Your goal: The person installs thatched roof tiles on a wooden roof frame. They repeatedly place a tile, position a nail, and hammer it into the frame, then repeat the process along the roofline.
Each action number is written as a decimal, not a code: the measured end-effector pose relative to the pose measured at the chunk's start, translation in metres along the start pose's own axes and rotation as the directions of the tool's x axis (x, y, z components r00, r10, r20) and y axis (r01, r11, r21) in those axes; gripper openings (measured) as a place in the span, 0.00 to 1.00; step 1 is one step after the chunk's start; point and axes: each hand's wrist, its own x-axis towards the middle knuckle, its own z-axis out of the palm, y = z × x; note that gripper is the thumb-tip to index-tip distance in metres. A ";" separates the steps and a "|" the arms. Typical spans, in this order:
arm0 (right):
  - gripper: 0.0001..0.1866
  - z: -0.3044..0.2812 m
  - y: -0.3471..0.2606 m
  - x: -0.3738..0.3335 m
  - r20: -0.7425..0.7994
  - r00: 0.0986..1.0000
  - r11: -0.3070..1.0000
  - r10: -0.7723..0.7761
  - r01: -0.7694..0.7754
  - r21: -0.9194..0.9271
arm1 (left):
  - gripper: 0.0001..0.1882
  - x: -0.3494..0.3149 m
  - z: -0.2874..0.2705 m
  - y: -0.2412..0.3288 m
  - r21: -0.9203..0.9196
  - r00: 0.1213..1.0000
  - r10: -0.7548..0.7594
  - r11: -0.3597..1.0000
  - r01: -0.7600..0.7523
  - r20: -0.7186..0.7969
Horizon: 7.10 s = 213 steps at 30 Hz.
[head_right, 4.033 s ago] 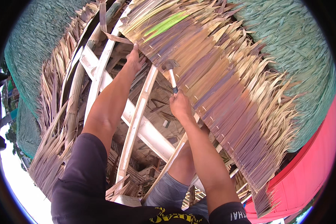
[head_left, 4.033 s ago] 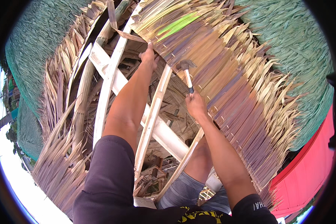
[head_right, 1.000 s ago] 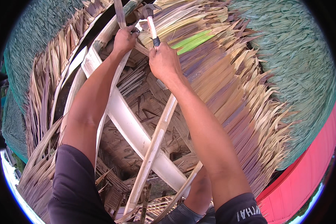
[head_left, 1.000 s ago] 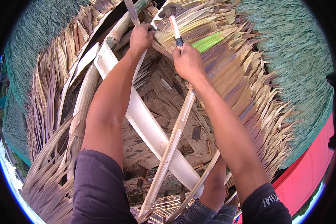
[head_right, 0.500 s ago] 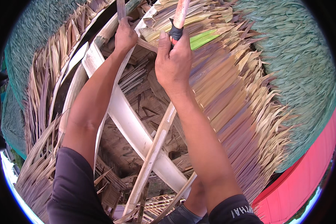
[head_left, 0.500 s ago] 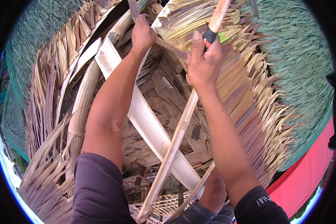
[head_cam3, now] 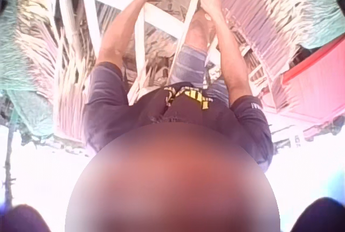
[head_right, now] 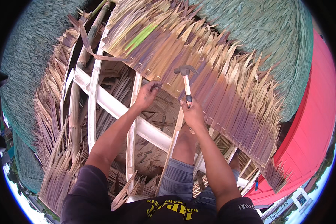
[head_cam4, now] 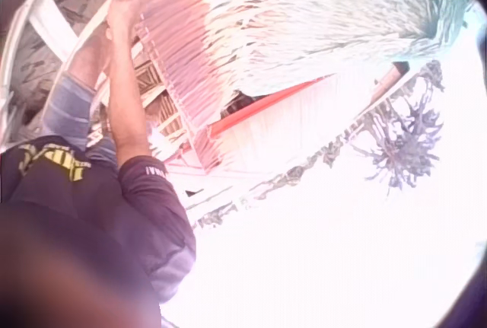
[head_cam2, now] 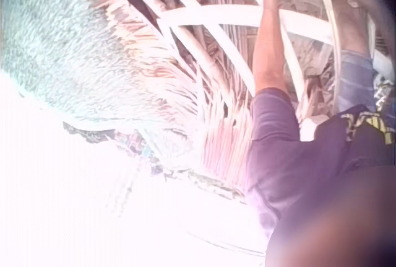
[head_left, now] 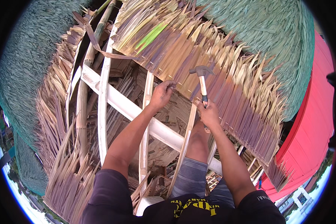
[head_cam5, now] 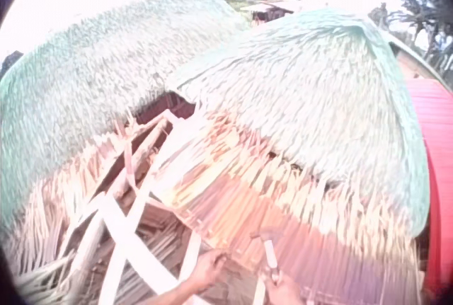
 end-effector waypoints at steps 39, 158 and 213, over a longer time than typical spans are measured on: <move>0.13 -0.175 0.295 -0.138 -0.041 0.996 0.996 0.081 -0.082 -0.020 | 0.12 -0.071 0.392 -0.041 0.759 0.915 0.018 0.551 -0.346 0.404; 0.15 -0.195 0.105 -0.498 -0.023 0.898 0.569 -0.440 0.299 0.766 | 0.05 -0.478 0.218 0.334 -0.593 0.908 -0.231 0.696 0.405 0.350; 0.16 -0.269 0.469 -0.226 -0.293 0.686 0.746 0.666 -0.624 0.235 | 0.12 -0.167 0.671 -0.014 0.556 0.821 0.017 0.728 -0.402 0.571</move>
